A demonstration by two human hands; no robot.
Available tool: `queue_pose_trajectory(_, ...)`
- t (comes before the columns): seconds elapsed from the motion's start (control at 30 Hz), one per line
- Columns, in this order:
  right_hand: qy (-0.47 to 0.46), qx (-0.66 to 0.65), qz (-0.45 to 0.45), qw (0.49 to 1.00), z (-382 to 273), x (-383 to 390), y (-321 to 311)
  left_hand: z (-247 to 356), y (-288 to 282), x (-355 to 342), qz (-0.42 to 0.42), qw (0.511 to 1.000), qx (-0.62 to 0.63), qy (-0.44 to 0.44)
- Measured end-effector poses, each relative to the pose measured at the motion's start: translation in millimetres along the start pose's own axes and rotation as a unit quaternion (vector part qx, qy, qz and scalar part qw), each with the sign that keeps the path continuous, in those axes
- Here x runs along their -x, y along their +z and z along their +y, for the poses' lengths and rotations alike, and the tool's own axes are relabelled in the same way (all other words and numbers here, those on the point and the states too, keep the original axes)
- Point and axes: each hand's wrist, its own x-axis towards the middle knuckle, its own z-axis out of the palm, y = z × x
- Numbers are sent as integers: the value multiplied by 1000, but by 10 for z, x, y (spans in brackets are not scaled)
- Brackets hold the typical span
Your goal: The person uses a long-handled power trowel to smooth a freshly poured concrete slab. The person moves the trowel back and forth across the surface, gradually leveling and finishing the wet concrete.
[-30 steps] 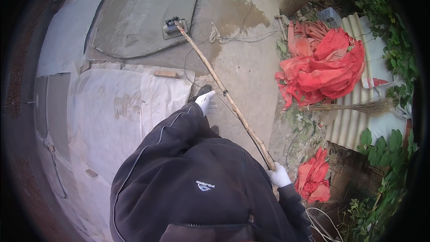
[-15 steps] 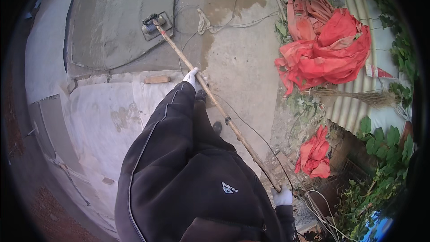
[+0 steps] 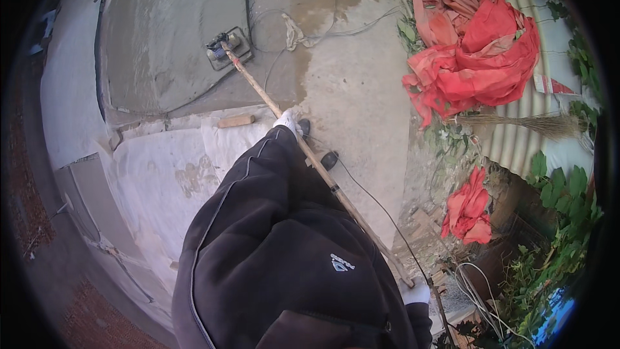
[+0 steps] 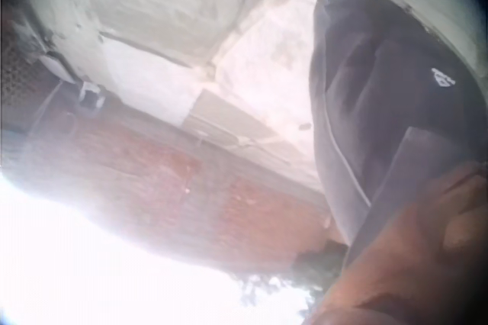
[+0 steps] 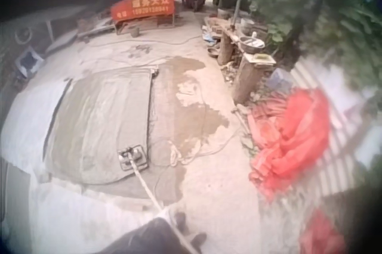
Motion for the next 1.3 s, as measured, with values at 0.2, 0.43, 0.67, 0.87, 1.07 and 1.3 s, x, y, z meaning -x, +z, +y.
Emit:
queue_pose_trajectory(0.2, -1, -48, -40, 998, 284, 59, 383, -184, -304, -386, -1, 999, -39, -7)
queue_pose_trajectory(0.43, 37, -106, -85, 990, 549, 199, 692, -399, -238, -31, 40, 997, -64, -36)
queue_pose_trajectory(0.67, 45, -103, -120, 986, 104, 277, 520, -339, -521, -1040, 55, 962, -267, -11)
queue_pose_trajectory(0.87, 20, -81, -106, 991, 240, 218, 494, -322, -421, -591, 14, 990, -138, 2)
queue_pose_trajectory(1.07, -17, -50, -18, 998, 274, 133, 575, -173, -363, -172, 11, 996, -87, -24)
queue_pose_trajectory(1.3, -18, 65, 107, 992, 810, -299, 570, -175, -497, 258, -55, 993, 87, -54)
